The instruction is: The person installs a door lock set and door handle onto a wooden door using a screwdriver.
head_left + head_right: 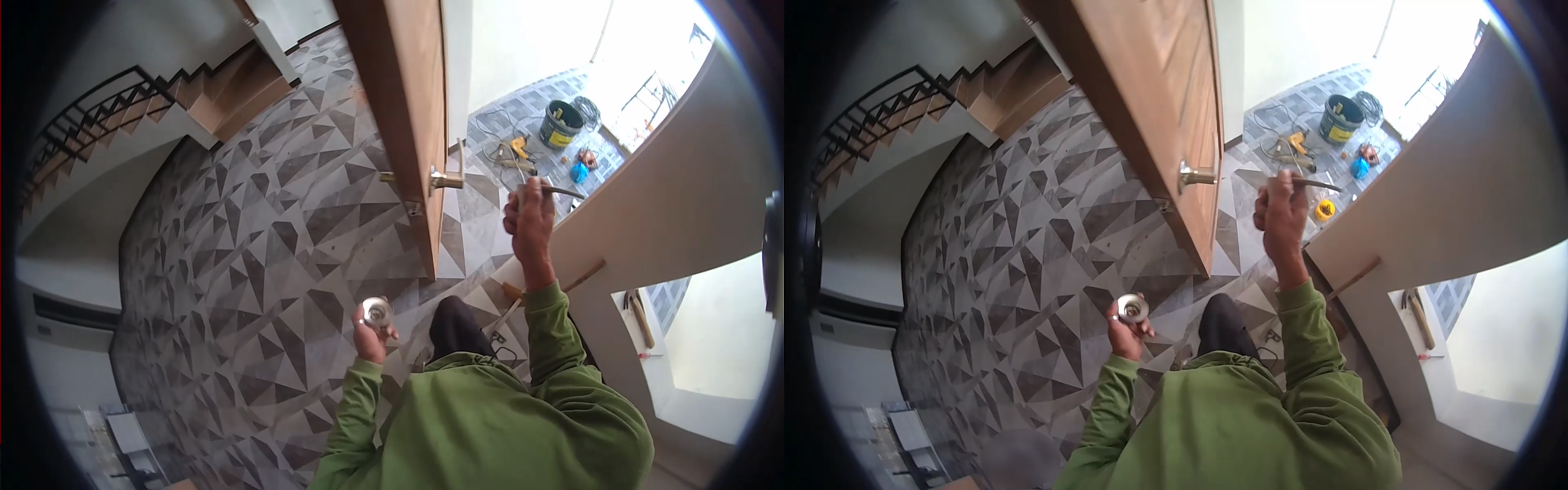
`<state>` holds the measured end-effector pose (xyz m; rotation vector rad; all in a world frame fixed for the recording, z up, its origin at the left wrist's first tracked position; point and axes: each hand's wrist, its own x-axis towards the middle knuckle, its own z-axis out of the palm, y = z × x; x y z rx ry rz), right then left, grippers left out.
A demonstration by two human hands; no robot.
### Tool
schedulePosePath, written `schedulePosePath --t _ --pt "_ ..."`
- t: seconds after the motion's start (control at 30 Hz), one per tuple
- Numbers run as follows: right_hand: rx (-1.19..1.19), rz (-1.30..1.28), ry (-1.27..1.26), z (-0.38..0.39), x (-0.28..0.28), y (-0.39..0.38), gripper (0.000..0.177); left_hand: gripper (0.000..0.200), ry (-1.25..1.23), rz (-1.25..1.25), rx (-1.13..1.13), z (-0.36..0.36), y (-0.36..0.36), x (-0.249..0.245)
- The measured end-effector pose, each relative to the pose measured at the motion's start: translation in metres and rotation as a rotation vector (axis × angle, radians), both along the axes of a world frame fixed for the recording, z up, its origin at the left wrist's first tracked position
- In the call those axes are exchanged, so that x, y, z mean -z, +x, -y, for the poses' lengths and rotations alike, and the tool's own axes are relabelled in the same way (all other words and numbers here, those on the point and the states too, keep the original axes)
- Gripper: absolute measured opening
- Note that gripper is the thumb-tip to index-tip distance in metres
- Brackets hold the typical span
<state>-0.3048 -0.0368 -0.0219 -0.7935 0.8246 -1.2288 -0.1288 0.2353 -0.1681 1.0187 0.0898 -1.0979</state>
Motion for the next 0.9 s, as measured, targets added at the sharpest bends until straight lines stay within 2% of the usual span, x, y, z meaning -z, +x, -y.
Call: schedulePosePath --t 0.1,0.17,0.23,0.27,0.33,0.43,0.47,0.53,0.57,0.67,0.8,0.9 --pt "0.105 -0.051 -0.156 -0.001 -0.027 0.014 0.024 0.043 -0.149 0.107 0.044 0.021 0.031 -0.012" --pt "0.137 -0.047 -0.259 -0.005 -0.045 0.038 0.023 0.04 -0.178 0.36 0.05 0.062 0.053 -0.062" --pt "0.127 -0.045 -0.325 -0.005 -0.053 0.05 0.023 0.044 -0.145 0.577 0.097 0.09 0.075 -0.073" --pt "0.151 -0.059 -0.353 -0.005 -0.055 0.059 0.022 0.044 -0.128 0.574 0.091 0.102 0.085 -0.076" --pt "0.183 -0.07 -0.372 -0.003 -0.061 0.078 0.022 0.049 -0.037 0.887 0.179 0.129 0.108 -0.086" --pt "0.263 -0.118 -0.475 -0.001 -0.065 0.1 0.022 0.049 -0.093 0.984 0.338 0.159 0.129 -0.1" --pt "0.245 -0.112 -0.469 0.0 -0.065 0.104 0.024 0.049 -0.088 0.97 0.344 0.168 0.133 -0.096" --pt "0.26 -0.159 -0.446 0.0 -0.064 0.109 0.023 0.054 -0.303 0.784 0.457 0.187 0.138 -0.091" --pt "0.279 -0.194 -0.424 -0.002 -0.063 0.11 0.021 0.058 -0.302 0.679 0.5 0.193 0.139 -0.089" --pt "0.341 -0.162 -0.347 -0.011 -0.06 0.117 0.019 0.059 -0.427 0.589 0.527 0.206 0.139 -0.079" --pt "0.334 -0.309 -0.329 -0.021 -0.055 0.111 0.015 0.057 -0.502 0.547 0.59 0.213 0.147 -0.072" --pt "0.323 -0.311 -0.364 -0.027 -0.054 0.108 0.019 0.054 -0.543 0.389 0.681 0.217 0.154 -0.071"
